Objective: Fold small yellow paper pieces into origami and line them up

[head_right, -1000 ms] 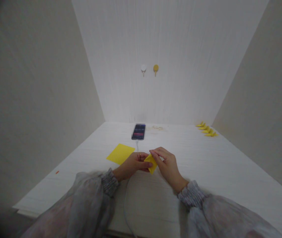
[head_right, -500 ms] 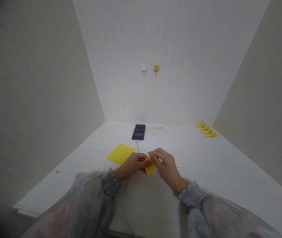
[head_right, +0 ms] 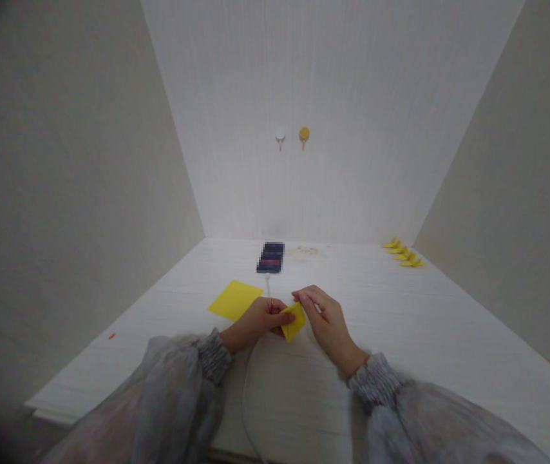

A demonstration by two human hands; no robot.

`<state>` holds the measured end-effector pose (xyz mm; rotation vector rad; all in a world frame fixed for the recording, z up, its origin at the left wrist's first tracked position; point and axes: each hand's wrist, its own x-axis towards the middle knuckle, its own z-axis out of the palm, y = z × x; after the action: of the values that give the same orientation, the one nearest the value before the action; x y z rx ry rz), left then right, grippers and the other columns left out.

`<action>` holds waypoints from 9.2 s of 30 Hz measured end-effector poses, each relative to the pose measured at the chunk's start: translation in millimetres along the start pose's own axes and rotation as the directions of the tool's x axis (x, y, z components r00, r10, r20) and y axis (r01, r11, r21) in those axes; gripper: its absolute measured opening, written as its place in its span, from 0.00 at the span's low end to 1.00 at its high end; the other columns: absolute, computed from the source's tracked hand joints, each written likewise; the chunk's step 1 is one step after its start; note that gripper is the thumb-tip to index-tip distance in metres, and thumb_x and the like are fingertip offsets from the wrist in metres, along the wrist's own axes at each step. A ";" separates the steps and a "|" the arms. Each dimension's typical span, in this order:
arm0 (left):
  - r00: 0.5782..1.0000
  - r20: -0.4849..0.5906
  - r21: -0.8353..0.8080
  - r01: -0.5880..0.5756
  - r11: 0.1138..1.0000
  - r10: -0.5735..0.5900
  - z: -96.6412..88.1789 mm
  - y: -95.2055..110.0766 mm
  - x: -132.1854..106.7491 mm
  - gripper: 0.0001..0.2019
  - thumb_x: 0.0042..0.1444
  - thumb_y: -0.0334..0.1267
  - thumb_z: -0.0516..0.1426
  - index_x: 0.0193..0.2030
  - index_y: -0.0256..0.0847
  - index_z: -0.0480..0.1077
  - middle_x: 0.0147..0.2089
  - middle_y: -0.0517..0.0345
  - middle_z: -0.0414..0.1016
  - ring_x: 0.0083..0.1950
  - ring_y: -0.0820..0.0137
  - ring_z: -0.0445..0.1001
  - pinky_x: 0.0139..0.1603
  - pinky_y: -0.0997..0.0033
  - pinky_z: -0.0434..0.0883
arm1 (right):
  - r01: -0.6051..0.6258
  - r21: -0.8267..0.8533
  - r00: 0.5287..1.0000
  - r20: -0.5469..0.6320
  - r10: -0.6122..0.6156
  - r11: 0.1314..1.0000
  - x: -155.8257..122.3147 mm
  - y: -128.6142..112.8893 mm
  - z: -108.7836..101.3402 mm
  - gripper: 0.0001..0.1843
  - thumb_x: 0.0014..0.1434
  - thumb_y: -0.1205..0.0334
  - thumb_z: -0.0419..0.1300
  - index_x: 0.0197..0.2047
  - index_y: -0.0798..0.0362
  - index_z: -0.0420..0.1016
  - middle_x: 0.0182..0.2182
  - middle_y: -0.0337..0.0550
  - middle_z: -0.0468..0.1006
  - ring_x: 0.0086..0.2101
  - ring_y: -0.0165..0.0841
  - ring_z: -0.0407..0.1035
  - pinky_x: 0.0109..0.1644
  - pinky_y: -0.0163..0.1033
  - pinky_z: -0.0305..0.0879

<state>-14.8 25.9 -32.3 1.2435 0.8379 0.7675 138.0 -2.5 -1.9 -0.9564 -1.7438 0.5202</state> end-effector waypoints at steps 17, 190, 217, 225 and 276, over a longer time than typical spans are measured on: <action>0.999 0.033 -0.041 0.039 0.998 -0.038 0.5 6.3 -4.1 0.15 0.34 0.40 0.62 0.29 0.32 0.69 0.26 0.57 0.71 0.25 0.75 0.68 0.25 0.76 0.66 | 0.030 -0.004 0.995 0.098 -0.030 1.000 -0.6 8.2 -0.9 0.08 0.54 0.61 0.52 0.33 0.51 0.72 0.29 0.42 0.72 0.32 0.31 0.67 0.36 0.36 0.64; 0.862 -0.370 0.009 -0.369 0.929 0.346 10.4 22.6 -6.9 0.08 0.43 0.38 0.55 0.25 0.34 0.65 0.19 0.63 0.64 0.19 0.78 0.63 0.19 0.79 0.61 | -0.178 0.085 0.972 0.173 0.161 0.980 -11.1 -4.4 25.3 0.16 0.56 0.62 0.49 0.48 0.52 0.55 0.23 0.37 0.73 0.24 0.30 0.70 0.32 0.36 0.65; 0.968 -0.063 0.006 -0.241 0.970 0.241 9.0 18.7 -9.1 0.15 0.42 0.44 0.58 0.29 0.32 0.70 0.23 0.59 0.67 0.24 0.77 0.63 0.28 0.76 0.62 | -0.088 -0.030 0.991 -0.102 0.084 0.996 -0.8 3.5 9.4 0.09 0.52 0.59 0.54 0.36 0.52 0.69 0.26 0.39 0.66 0.29 0.30 0.63 0.35 0.36 0.61; 0.977 0.031 0.099 -0.211 0.973 0.209 7.7 16.7 -11.6 0.15 0.41 0.45 0.58 0.26 0.32 0.71 0.21 0.61 0.65 0.23 0.78 0.61 0.28 0.77 0.60 | -0.150 0.157 0.981 0.144 0.127 0.976 1.0 1.7 7.6 0.09 0.53 0.58 0.53 0.32 0.51 0.73 0.30 0.41 0.69 0.35 0.32 0.64 0.39 0.36 0.61; 0.993 0.048 0.107 -0.112 0.988 0.107 9.4 11.9 -10.6 0.10 0.42 0.41 0.56 0.25 0.33 0.70 0.21 0.58 0.69 0.22 0.76 0.66 0.26 0.76 0.64 | -0.336 0.192 0.936 0.177 0.304 0.922 1.2 -0.6 4.5 0.13 0.50 0.55 0.52 0.24 0.55 0.70 0.26 0.40 0.69 0.26 0.29 0.60 0.31 0.33 0.57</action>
<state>-12.3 14.1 -18.1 1.4081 0.7912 0.7894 133.5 -1.4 -2.5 -1.0716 -1.6191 0.9969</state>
